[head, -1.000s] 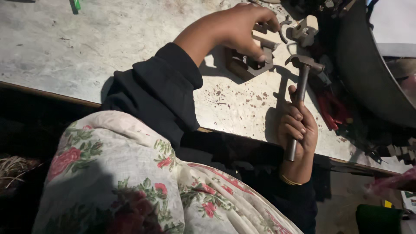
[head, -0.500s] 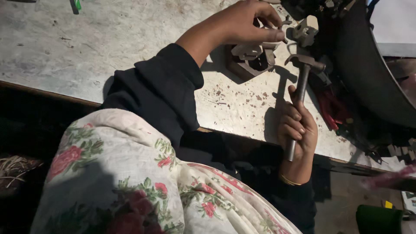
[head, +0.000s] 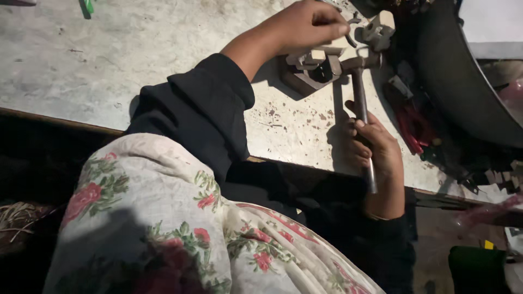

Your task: The person secures a small white electrical component in a bench vise, then uses a hammer to tap it into place. Afterward, they use a screwdriver to tighten screws on the component.

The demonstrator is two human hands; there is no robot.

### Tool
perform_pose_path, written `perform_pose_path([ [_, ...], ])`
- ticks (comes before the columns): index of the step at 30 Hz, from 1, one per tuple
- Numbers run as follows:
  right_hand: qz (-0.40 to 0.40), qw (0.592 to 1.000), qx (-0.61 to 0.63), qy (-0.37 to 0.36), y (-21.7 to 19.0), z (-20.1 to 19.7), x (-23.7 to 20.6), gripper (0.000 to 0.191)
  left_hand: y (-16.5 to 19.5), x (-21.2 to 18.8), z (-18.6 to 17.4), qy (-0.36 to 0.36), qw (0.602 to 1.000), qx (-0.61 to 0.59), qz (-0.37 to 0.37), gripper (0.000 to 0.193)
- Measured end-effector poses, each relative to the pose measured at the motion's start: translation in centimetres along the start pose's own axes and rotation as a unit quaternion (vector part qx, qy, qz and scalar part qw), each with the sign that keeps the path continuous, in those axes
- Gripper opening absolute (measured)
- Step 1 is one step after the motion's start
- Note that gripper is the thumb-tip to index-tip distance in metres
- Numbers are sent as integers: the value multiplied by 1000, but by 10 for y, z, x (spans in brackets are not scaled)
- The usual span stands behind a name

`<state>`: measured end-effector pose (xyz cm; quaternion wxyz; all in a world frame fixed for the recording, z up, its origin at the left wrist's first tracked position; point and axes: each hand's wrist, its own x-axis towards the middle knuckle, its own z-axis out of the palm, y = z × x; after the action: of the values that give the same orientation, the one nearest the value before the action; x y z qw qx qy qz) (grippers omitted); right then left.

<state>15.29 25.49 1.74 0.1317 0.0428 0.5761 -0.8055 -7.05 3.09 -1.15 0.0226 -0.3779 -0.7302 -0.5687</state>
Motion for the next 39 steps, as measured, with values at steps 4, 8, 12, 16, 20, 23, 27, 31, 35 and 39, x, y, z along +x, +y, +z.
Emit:
perform_pose_path([
  [4,-107,972,-159,137,-2,29,-21,54,-17,7,4,7,998,-40,49,29],
  [8,-235,942,-170,171,-8,49,-44,57,-26,13,8,3,996,-72,61,30],
  [12,-345,914,-190,97,-17,54,-46,63,-29,15,16,48,999,10,-18,29],
  [16,-307,894,-313,88,-5,52,-15,70,-30,16,20,128,991,37,33,28],
  [20,-255,932,-251,64,13,34,3,67,-23,13,16,139,988,49,54,29],
  [23,-232,937,-247,91,21,13,5,64,-9,6,14,120,990,81,1,29],
  [27,-254,905,-319,120,27,-14,14,61,11,-2,12,113,990,85,-18,30],
  [31,-268,766,-554,184,19,-33,16,58,21,-5,7,106,988,108,-30,38],
  [35,-277,595,-721,221,10,-35,9,56,20,-5,6,96,991,92,21,38],
  [39,-253,563,-754,223,2,-26,7,56,16,-5,6,98,990,80,64,43],
])
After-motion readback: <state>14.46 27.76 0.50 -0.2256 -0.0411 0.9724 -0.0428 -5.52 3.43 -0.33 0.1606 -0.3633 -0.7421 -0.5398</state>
